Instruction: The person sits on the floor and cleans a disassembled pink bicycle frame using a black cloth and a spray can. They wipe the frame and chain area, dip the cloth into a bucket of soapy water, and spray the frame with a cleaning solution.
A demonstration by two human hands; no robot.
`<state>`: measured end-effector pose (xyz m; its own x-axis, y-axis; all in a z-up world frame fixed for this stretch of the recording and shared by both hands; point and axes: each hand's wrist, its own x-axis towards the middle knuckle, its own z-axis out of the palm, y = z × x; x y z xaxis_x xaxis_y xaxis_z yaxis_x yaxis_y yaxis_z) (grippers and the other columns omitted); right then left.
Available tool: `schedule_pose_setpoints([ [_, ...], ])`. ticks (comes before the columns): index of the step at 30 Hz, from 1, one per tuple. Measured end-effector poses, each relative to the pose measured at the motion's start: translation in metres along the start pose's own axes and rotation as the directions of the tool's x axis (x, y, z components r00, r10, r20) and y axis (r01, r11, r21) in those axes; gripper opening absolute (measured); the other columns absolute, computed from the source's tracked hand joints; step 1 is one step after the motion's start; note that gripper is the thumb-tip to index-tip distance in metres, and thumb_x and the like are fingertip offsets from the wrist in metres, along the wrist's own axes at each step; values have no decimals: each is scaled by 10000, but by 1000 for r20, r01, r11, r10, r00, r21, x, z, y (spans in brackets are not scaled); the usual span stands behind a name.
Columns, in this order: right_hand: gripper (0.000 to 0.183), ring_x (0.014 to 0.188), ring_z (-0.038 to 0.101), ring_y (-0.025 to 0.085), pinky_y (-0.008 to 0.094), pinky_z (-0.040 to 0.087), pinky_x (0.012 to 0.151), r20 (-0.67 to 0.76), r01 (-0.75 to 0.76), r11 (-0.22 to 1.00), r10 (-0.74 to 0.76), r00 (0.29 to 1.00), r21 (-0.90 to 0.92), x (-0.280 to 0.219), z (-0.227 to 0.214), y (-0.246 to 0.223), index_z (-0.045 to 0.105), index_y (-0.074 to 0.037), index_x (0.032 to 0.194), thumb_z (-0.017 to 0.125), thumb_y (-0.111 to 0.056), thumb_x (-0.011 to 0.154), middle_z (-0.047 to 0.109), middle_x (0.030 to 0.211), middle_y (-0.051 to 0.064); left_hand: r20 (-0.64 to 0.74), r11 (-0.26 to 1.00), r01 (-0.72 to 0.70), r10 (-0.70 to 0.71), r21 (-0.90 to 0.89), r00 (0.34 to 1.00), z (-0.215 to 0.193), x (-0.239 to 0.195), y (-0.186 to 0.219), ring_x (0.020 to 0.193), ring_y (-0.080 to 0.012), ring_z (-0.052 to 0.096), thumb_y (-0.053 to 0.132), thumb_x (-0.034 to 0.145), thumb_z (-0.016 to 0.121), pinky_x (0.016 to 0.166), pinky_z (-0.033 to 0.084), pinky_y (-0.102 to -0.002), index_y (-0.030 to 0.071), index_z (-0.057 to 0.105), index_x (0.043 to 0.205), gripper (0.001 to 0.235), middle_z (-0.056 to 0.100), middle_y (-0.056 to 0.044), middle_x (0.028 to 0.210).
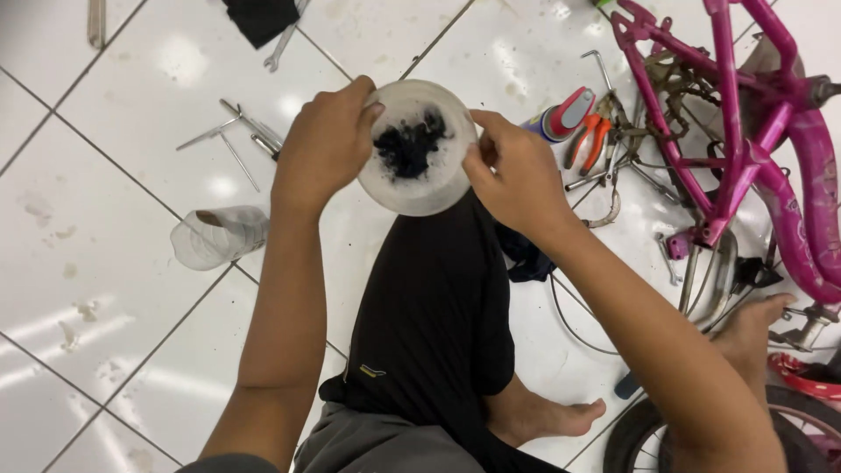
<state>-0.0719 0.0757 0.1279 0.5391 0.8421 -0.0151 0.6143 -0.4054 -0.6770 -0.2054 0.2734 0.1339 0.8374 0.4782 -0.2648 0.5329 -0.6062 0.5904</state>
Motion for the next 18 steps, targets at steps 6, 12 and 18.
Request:
schedule_pose_setpoints([
  [6, 354, 660, 623, 276, 431, 454, 599, 151, -7, 999, 14, 988, -46, 59, 69, 21, 654, -70, 1199, 519, -118, 874, 693, 731, 24, -83, 984, 125, -136, -127, 987, 50, 30, -93, 665, -317, 533, 215, 1093, 464, 600, 371, -442, 59, 528, 981, 203, 620, -115, 764],
  [12, 357, 690, 723, 281, 427, 573, 695, 131, -88, 996, 88, 988, -7, 64, 98, 39, 648, -2, 1272, 584, -67, 927, 691, 688, 95, -99, 980, 124, -140, -153, 985, 74, 27, -117, 894, -476, 714, 261, 1107, 460, 783, 558, -578, 42, 614, 1150, 271, 703, -254, 887],
  [18, 271, 844, 731, 304, 396, 597, 732, 77, -155, 956, 140, 987, 249, 51, 77, 57, 680, -8, 1202, 585, -131, 980, 726, 862, 164, -59, 977, 176, -184, -120, 981, 79, 38, -129, 618, -378, 718, 259, 1075, 551, 723, 557, -518, 67, 643, 1174, 234, 690, -193, 704],
])
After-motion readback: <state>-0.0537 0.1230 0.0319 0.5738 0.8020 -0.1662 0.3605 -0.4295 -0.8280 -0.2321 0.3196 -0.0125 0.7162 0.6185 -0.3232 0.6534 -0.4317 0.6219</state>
